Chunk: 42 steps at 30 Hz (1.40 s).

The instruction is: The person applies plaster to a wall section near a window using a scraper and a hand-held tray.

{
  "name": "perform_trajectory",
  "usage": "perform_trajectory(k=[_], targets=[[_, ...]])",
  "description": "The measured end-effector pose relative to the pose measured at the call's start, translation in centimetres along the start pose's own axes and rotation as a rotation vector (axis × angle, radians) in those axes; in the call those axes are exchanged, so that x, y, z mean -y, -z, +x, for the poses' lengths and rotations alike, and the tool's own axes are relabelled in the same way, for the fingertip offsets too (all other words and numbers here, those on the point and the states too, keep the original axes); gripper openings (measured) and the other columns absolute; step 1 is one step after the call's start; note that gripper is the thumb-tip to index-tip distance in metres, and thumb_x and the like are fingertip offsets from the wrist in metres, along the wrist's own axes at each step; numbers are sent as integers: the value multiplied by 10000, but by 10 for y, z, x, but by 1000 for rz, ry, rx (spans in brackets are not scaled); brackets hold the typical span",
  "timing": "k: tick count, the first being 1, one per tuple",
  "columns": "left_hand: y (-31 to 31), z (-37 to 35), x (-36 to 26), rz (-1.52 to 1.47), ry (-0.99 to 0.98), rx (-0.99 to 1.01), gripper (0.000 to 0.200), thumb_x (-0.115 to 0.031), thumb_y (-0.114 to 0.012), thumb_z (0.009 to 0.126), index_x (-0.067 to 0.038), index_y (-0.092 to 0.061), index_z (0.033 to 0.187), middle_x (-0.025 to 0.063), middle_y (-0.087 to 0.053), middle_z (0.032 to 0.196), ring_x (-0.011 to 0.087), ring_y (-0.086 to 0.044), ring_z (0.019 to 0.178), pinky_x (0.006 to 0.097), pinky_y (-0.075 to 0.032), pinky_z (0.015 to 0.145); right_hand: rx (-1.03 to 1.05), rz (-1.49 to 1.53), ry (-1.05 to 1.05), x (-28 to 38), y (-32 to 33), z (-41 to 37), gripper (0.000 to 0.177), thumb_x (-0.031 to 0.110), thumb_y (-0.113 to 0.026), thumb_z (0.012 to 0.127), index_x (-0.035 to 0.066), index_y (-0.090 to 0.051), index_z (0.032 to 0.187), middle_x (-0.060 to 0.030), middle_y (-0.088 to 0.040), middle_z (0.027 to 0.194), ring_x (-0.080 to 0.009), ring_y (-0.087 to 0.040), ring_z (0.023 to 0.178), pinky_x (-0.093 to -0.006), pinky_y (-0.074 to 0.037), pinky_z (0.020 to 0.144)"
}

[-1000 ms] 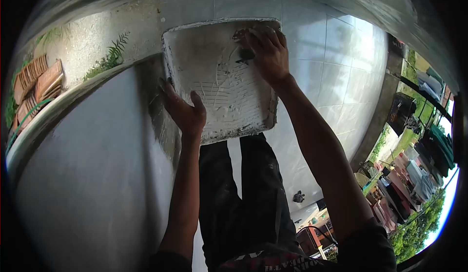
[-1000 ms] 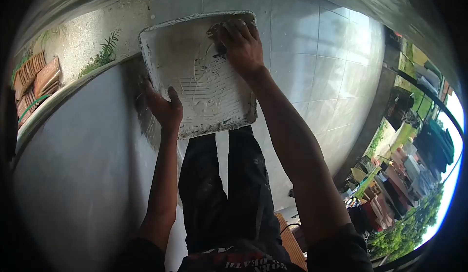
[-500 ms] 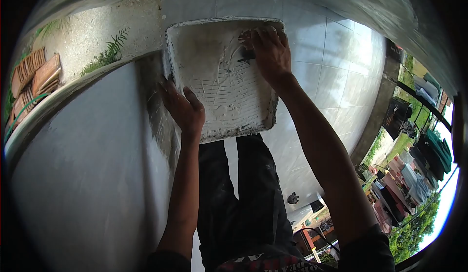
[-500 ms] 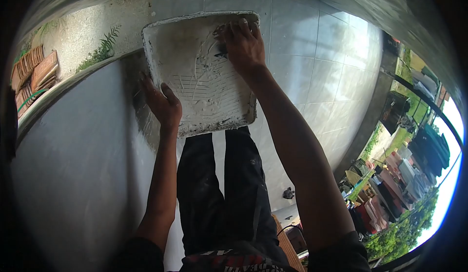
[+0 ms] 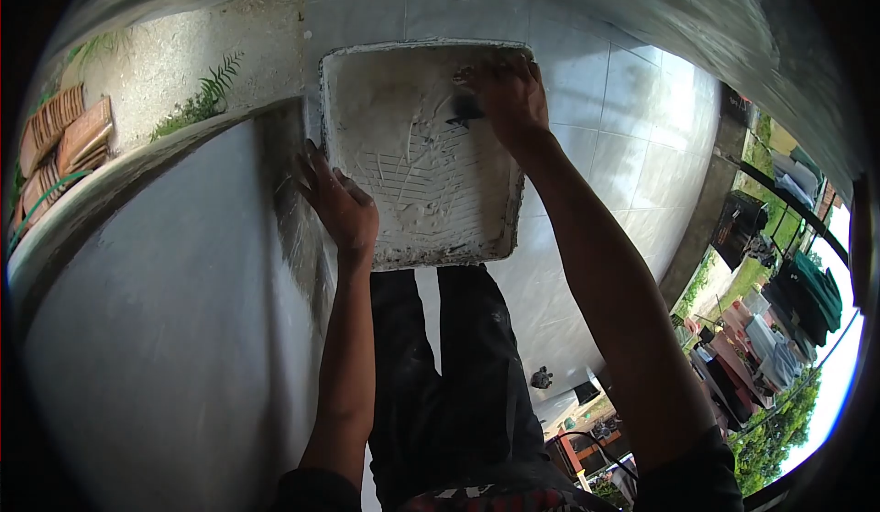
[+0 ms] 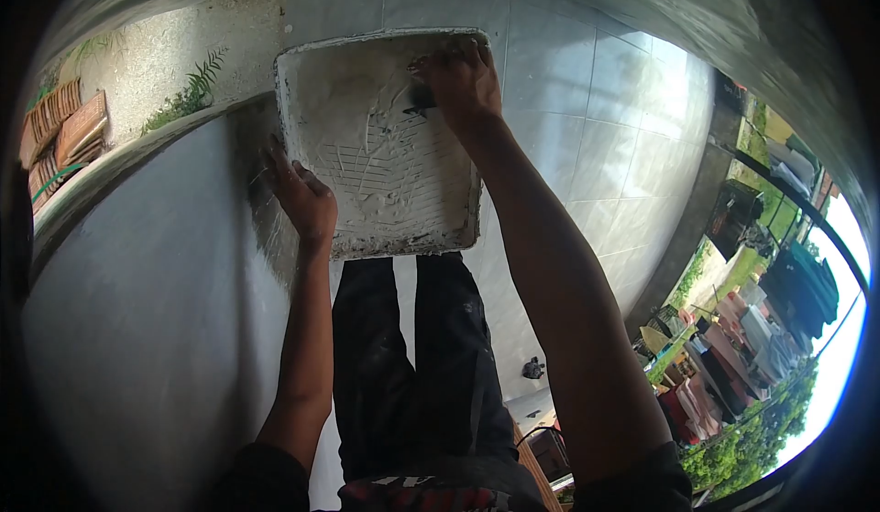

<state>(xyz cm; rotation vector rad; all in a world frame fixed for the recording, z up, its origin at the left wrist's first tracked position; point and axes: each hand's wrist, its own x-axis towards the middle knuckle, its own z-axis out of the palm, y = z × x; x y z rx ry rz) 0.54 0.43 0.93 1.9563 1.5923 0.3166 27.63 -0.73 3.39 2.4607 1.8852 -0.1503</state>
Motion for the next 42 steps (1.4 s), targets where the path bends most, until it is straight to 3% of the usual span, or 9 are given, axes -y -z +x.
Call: perform_trajectory(k=[3, 6, 8, 12, 14, 17, 28, 30, 42], targets=[[-3, -3, 3, -82, -3, -9, 674, 60, -427, 912, 60, -182, 1540, 259, -226, 1614, 450, -169, 1508, 632, -136, 1206, 73, 47, -115, 0, 4, 4, 213, 229, -691, 884, 101, -732, 1048, -123, -645, 1247, -273, -540, 1237, -404, -436, 1084], [-7, -3, 6, -172, -61, -71, 621, 31, -385, 957, 13, -222, 1556, 331, -233, 1582, 533, -209, 1460, 555, -261, 1187, 108, 210, -200, -1, 0, 12, 210, 158, -655, 889, 100, -726, 1078, -148, -631, 1264, -313, -532, 1239, -402, -437, 1080], [-8, -5, 6, -164, -78, -55, 665, 74, -409, 928, 59, -163, 1545, 263, -220, 1615, 468, -159, 1504, 657, -139, 1190, 85, 164, -151, 5, 6, 4, 236, 111, -621, 888, 72, -711, 1103, -157, -648, 1236, -345, -539, 1217, -413, -431, 1086], [1, -2, -7, -140, 7, 1, 655, 59, -407, 938, 61, -161, 1545, 265, -211, 1617, 472, -152, 1505, 662, -128, 1188, 176, 101, -110, 18, 19, -17, 279, 80, -597, 881, 33, -670, 1146, -162, -671, 1175, -355, -553, 1182, -426, -441, 1056], [1, -3, -7, -118, 16, 12, 649, 38, -400, 949, 62, -153, 1548, 265, -203, 1619, 470, -145, 1507, 661, -113, 1190, -79, 49, -34, 23, 5, -25, 292, 62, -592, 865, 18, -640, 1150, -165, -690, 1112, -348, -565, 1151, -445, -444, 1020], [3, -1, -8, -103, 54, 46, 644, 22, -395, 956, 63, -148, 1550, 265, -199, 1621, 469, -132, 1511, 659, -94, 1193, 19, 48, -167, 26, 14, -10, 332, 59, -594, 866, 20, -606, 1195, -179, -689, 1101, -352, -563, 1149, -457, -441, 1002], [2, -2, -4, -128, -9, 25, 624, -5, -373, 970, 68, -146, 1547, 277, -198, 1615, 481, -125, 1507, 657, -78, 1196, 205, 170, -273, 60, 9, -37, 373, 22, -557, 862, 7, -526, 1234, -220, -681, 1092, -438, -524, 1182, -548, -389, 1016], [2, -1, -3, -124, -2, 29, 624, -4, -375, 969, 68, -148, 1546, 277, -201, 1614, 481, -128, 1507, 657, -78, 1196, -102, 197, -270, 53, 7, -29, 412, 8, -572, 829, -4, -527, 1238, -231, -679, 1084, -437, -513, 1203, -527, -388, 1021], [-3, -4, 3, -111, -91, -21, 622, 14, -395, 956, 50, -173, 1536, 280, -242, 1595, 495, -169, 1492, 666, -109, 1184, -25, 310, -236, 44, -14, -41, 402, 13, -593, 812, 32, -605, 1214, -225, -681, 1123, -454, -523, 1220, -548, -379, 1034]])
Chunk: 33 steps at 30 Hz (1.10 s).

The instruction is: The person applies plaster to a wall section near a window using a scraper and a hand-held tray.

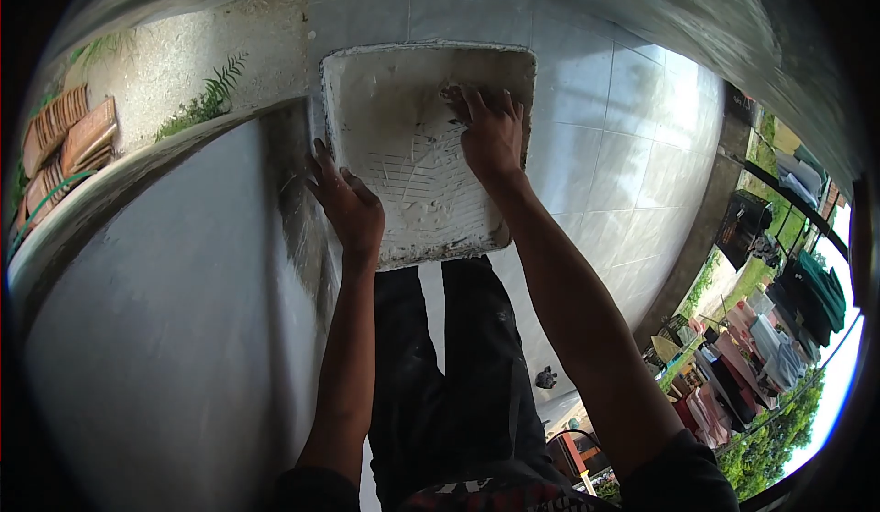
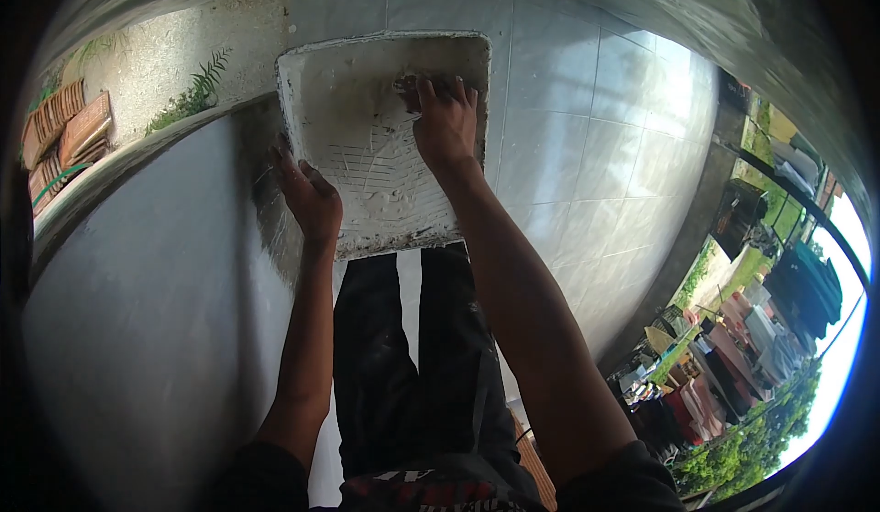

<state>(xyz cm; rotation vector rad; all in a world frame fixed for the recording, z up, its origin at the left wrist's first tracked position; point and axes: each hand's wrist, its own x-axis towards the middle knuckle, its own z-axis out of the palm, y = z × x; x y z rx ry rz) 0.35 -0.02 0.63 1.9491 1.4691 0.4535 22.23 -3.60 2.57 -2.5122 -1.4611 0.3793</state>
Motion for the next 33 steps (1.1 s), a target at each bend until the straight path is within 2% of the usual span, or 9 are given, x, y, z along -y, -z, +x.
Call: perform_trajectory(k=[4, 7, 10, 12, 13, 17, 24, 31, 33], targets=[[0, 5, -3, 1, 28, -4, 610, 23, -393, 946, 55, -199, 1524, 285, -249, 1590, 503, -189, 1482, 656, -122, 1185, -131, 76, 43, -6, 3, 17, 414, 0, -592, 808, 31, -606, 1221, -223, -672, 1156, -447, -528, 1216, -556, -379, 1038], [0, 0, -3, -5, 63, 4, 624, 45, -401, 925, 57, -209, 1519, 285, -248, 1591, 510, -198, 1475, 648, -134, 1183, -110, -54, -8, -4, -15, 12, 564, -61, -588, 765, 57, -591, 1317, -170, -663, 1201, -403, -550, 1195, -521, -382, 1034], [-2, 1, 2, -9, 14, -26, 639, 59, -409, 911, 56, -211, 1519, 286, -246, 1593, 518, -201, 1470, 644, -145, 1180, -99, -66, 63, 7, -24, -13, 562, -56, -591, 788, 17, -558, 1345, -180, -626, 1290, -384, -539, 1242, -515, -379, 1045], [-2, 1, 4, -6, -32, -33, 644, 62, -412, 909, 54, -210, 1521, 287, -248, 1593, 521, -201, 1469, 643, -150, 1178, -159, 49, 46, 4, -20, -20, 629, -61, -550, 787, -1, -475, 1408, -243, -558, 1379, -404, -455, 1344, -546, -338, 1082], [-1, 1, 4, -15, -36, -35, 648, 62, -415, 909, 50, -206, 1523, 287, -252, 1591, 521, -205, 1468, 640, -151, 1179, -180, 7, 59, 1, -17, -17, 697, -73, -549, 773, 10, -431, 1455, -221, -518, 1435, -399, -443, 1355, -548, -328, 1095], [-5, 0, 5, -3, -53, -64, 662, 66, -426, 912, 41, -188, 1530, 282, -253, 1593, 520, -216, 1466, 640, -148, 1180, 16, -81, 52, 1, -17, -27, 679, -27, -546, 834, 41, -387, 1490, -184, -473, 1493, -374, -413, 1392, -559, -321, 1109], [-8, -2, 8, -25, -30, -38, 683, 72, -429, 920, 22, -160, 1545, 276, -233, 1603, 519, -172, 1484, 670, -131, 1175, 156, -85, 48, 0, -23, -71, 656, 6, -527, 877, 94, -386, 1511, -138, -468, 1512, -325, -386, 1431, -568, -306, 1122], [-4, -4, 7, -23, -27, -12, 665, 63, -417, 933, 23, -158, 1544, 276, -227, 1607, 522, -161, 1486, 667, -139, 1177, 32, -16, 69, 7, -13, -56, 693, -39, -532, 824, 113, -436, 1493, -126, -504, 1483, -314, -405, 1417, -565, -298, 1122], [-4, -1, 8, -25, -27, -19, 665, 62, -416, 932, 25, -157, 1544, 276, -226, 1608, 521, -161, 1487, 663, -137, 1180, -16, -25, 120, 3, -28, -59, 688, -74, -557, 780, 72, -502, 1450, -122, -560, 1425, -317, -462, 1352, -512, -329, 1075]])
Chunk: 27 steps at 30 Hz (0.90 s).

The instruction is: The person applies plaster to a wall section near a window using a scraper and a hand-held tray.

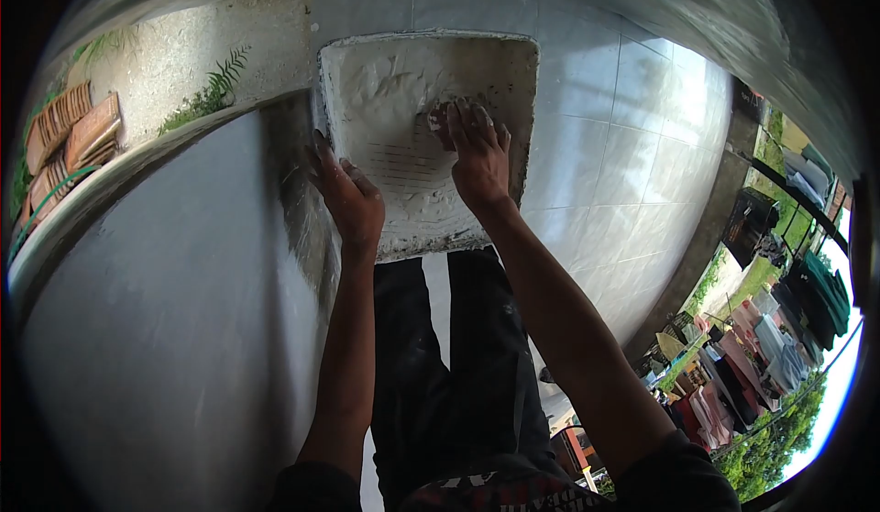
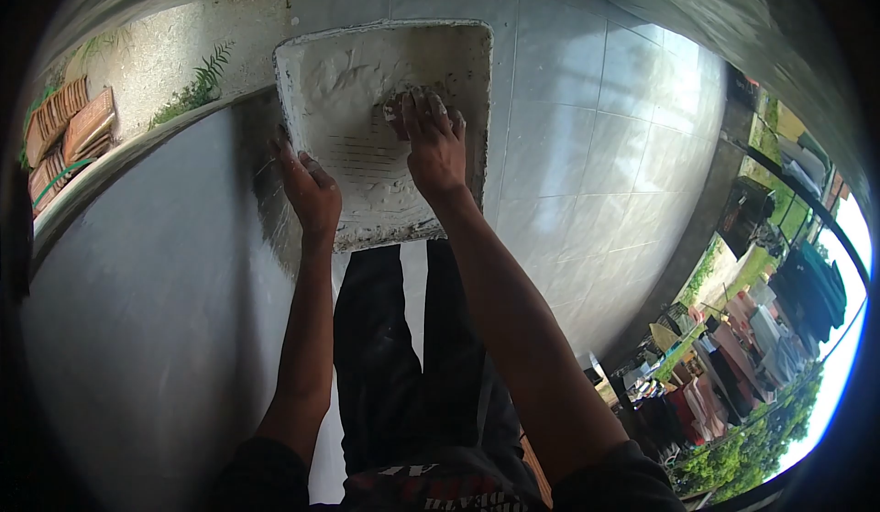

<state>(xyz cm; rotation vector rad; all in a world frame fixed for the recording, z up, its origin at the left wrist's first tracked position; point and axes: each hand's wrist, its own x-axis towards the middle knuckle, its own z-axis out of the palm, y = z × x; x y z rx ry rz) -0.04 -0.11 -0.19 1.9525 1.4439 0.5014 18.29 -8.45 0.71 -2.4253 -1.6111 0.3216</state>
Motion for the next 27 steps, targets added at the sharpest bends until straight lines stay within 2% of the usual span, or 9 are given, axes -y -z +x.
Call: perform_trajectory(k=[3, 4, 8, 10, 14, 20, 23, 25, 27], targets=[[-2, -1, 4, 20, 3, 12, 671, 66, -417, 927, 28, -155, 1543, 278, -226, 1607, 519, -163, 1487, 656, -135, 1184, 63, 53, -58, 4, -12, -27, 705, -37, -548, 823, 133, -437, 1498, -98, -525, 1475, -310, -409, 1414, -551, -283, 1133], [0, -1, 2, 3, 14, 21, 671, 65, -419, 928, 27, -155, 1544, 278, -225, 1607, 519, -164, 1487, 656, -135, 1183, 77, 74, -67, 6, -9, -34, 678, -38, -559, 817, 134, -484, 1468, -90, -561, 1439, -306, -429, 1401, -542, -292, 1126], [3, 2, -6, 19, 35, 32, 670, 61, -425, 930, 28, -159, 1544, 279, -226, 1606, 518, -166, 1487, 656, -134, 1183, 34, 185, -34, 10, 9, -48, 659, -60, -558, 785, 115, -541, 1420, -88, -583, 1414, -301, -466, 1370, -525, -310, 1110], [3, 3, -5, 29, 35, 26, 672, 61, -426, 931, 26, -157, 1546, 280, -228, 1605, 518, -166, 1487, 655, -134, 1182, -63, 138, -30, 14, 34, -35, 635, -96, -531, 763, 41, -570, 1382, -127, -620, 1353, -295, -509, 1322, -467, -345, 1069], [-3, -2, 1, 25, 16, 0, 668, 57, -428, 938, 24, -160, 1549, 284, -234, 1600, 518, -174, 1484, 655, -140, 1178, -95, 84, -90, 5, 31, 12, 667, -103, -530, 732, 42, -563, 1382, -129, -606, 1373, -298, -491, 1346, -464, -336, 1086], [2, 2, -5, 25, 37, 21, 633, 34, -422, 956, 34, -182, 1541, 287, -240, 1597, 520, -184, 1479, 654, -146, 1172, 29, 147, -83, 24, 15, -67, 688, -102, -552, 706, 87, -592, 1367, -109, -605, 1383, -275, -494, 1351, -482, -342, 1080], [1, 0, -2, 17, 23, 21, 618, 19, -407, 968, 38, -180, 1542, 290, -249, 1592, 520, -184, 1479, 654, -137, 1175, -9, 234, -111, 27, 40, -55, 644, -107, -558, 723, 85, -624, 1335, -116, -643, 1319, -293, -553, 1283, -479, -386, 1043], [2, 2, -4, 10, 22, 17, 607, 10, -398, 974, 42, -183, 1541, 290, -253, 1591, 521, -183, 1479, 656, -135, 1176, -86, 511, -427, 21, 57, -27, 489, -112, -552, 783, 9, -659, 1244, -160, -698, 1181, -361, -629, 1117, -404, -446, 965], [3, 1, -4, -2, 16, 11, 596, 1, -390, 980, 45, -186, 1539, 290, -257, 1589, 521, -182, 1478, 657, -133, 1177, 29, 663, -714, 8, 72, 5, 379, -123, -495, 823, -51, -663, 1156, -180, -711, 982, -315, -665, 950, -324, -469, 860]])
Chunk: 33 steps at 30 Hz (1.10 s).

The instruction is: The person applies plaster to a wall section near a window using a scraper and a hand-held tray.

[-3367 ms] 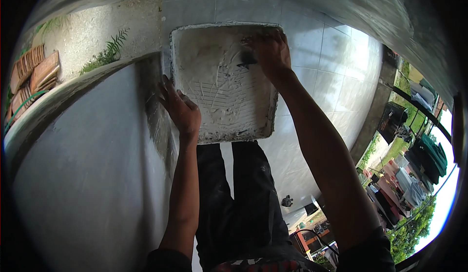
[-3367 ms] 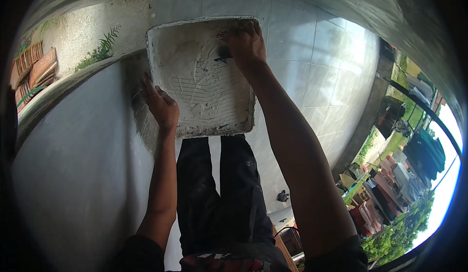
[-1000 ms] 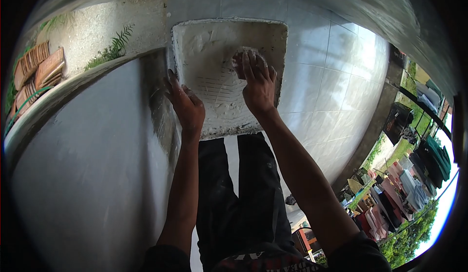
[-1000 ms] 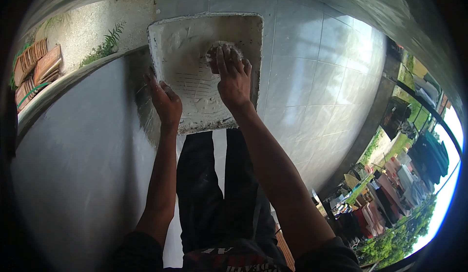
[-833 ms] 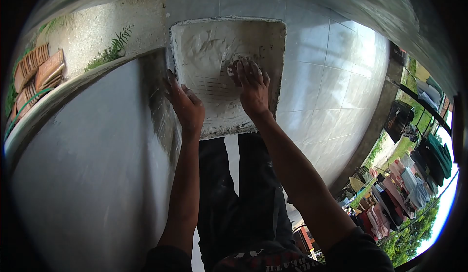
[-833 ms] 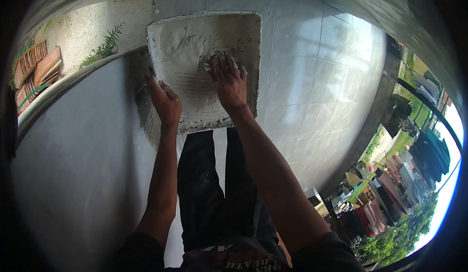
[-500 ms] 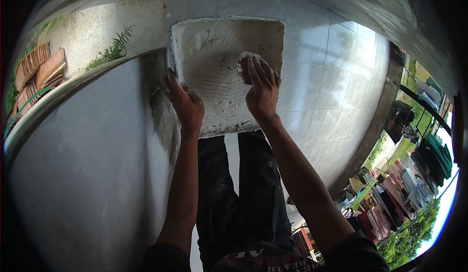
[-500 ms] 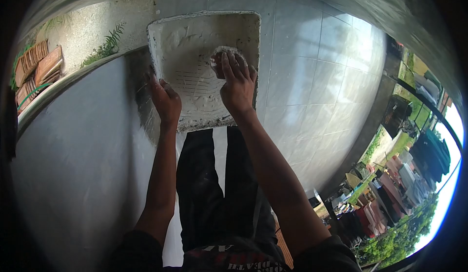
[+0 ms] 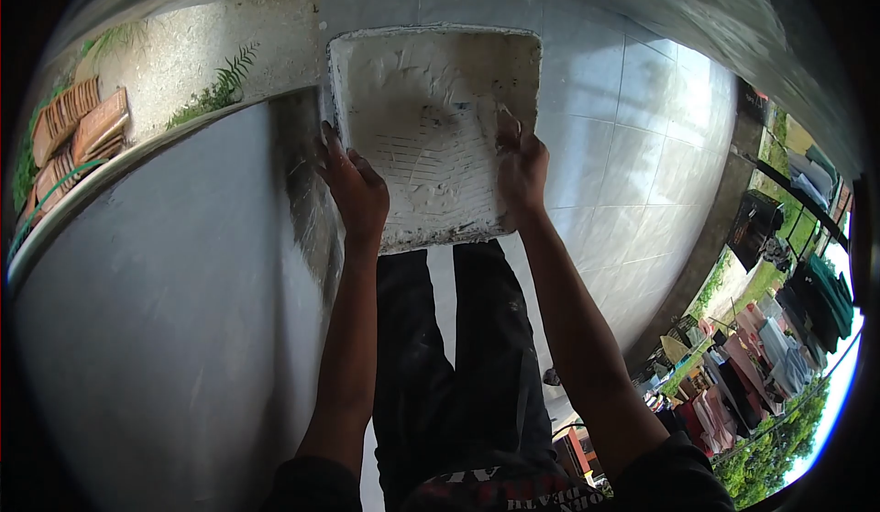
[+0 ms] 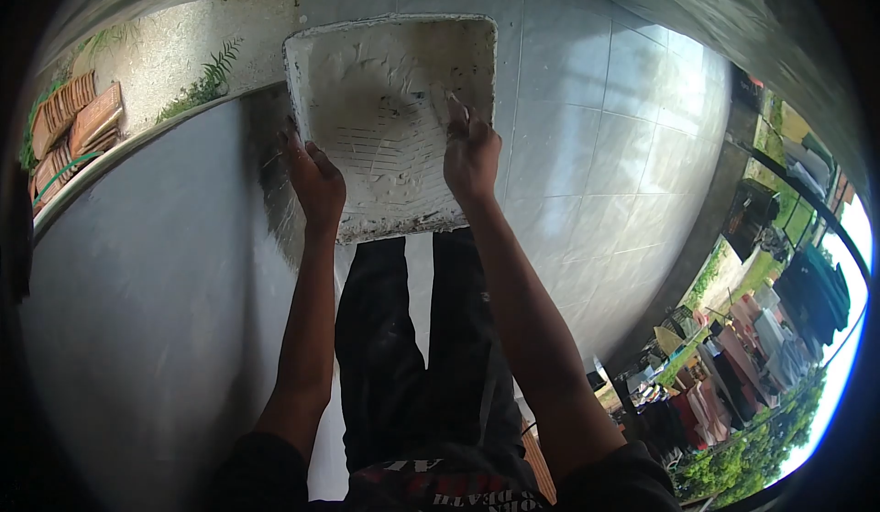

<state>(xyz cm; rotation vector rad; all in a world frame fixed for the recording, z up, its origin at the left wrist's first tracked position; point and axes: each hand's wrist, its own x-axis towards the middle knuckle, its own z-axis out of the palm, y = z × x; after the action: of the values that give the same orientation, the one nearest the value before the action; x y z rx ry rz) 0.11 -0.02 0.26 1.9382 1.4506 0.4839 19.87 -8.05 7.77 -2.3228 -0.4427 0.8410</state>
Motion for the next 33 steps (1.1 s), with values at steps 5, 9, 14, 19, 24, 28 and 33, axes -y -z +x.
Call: perform_trajectory(k=[5, 9, 14, 19, 24, 28, 33], targets=[[-2, 0, 4, 10, -11, 16, 589, -11, -370, 989, 60, -176, 1541, 304, -259, 1582, 526, -186, 1473, 668, -139, 1175, 79, 162, 121, -23, -7, 52, 393, -41, -450, 815, -59, -651, 1152, -109, -691, 971, -145, -599, 906, -312, -482, 794], [2, 2, 0, 5, 31, 38, 583, -13, -369, 989, 64, -184, 1537, 319, -272, 1568, 527, -207, 1465, 655, -168, 1172, -53, -169, 193, 30, -7, 56, 274, 5, -543, 869, -34, -690, 1097, -245, -696, 935, -381, -679, 891, -402, -516, 797], [0, 2, 2, -13, -25, 3, 588, -13, -383, 989, 68, -191, 1539, 343, -288, 1543, 557, -248, 1427, 616, -227, 1159, -90, -408, 651, -6, -34, 60, 424, -66, -543, 770, 27, -700, 1153, -194, -716, 1071, -381, -645, 1071, -452, -479, 928], [-1, 2, 6, 5, -61, -31, 587, -9, -384, 990, 60, -193, 1541, 349, -284, 1541, 571, -260, 1411, 622, -243, 1147, 1, -430, 669, 0, -23, 34, 575, -101, -524, 680, 75, -702, 1198, -152, -706, 1173, -327, -619, 1165, -449, -380, 1059], [0, 4, 0, -20, 28, 14, 587, -17, -386, 993, 64, -191, 1540, 365, -286, 1531, 576, -272, 1400, 627, -241, 1143, -22, -573, 681, 1, -27, 55, 556, -76, -544, 684, 77, -701, 1195, -157, -700, 1187, -320, -620, 1161, -450, -393, 1050], [3, 1, 3, 6, -16, 11, 583, -19, -385, 993, 57, -201, 1542, 394, -288, 1512, 580, -286, 1386, 618, -256, 1141, 36, -553, 682, 3, -24, 50, 539, -62, -551, 699, 78, -696, 1199, -164, -700, 1157, -340, -621, 1125, -451, -414, 1030], [0, 6, 5, 15, -60, -14, 575, -21, -377, 994, 45, -217, 1542, 414, -284, 1501, 580, -298, 1376, 616, -271, 1133, -33, -534, 748, -7, -33, 55, 449, -49, -574, 722, 95, -705, 1127, -138, -716, 1113, -315, -634, 1116, -445, -416, 1029]])
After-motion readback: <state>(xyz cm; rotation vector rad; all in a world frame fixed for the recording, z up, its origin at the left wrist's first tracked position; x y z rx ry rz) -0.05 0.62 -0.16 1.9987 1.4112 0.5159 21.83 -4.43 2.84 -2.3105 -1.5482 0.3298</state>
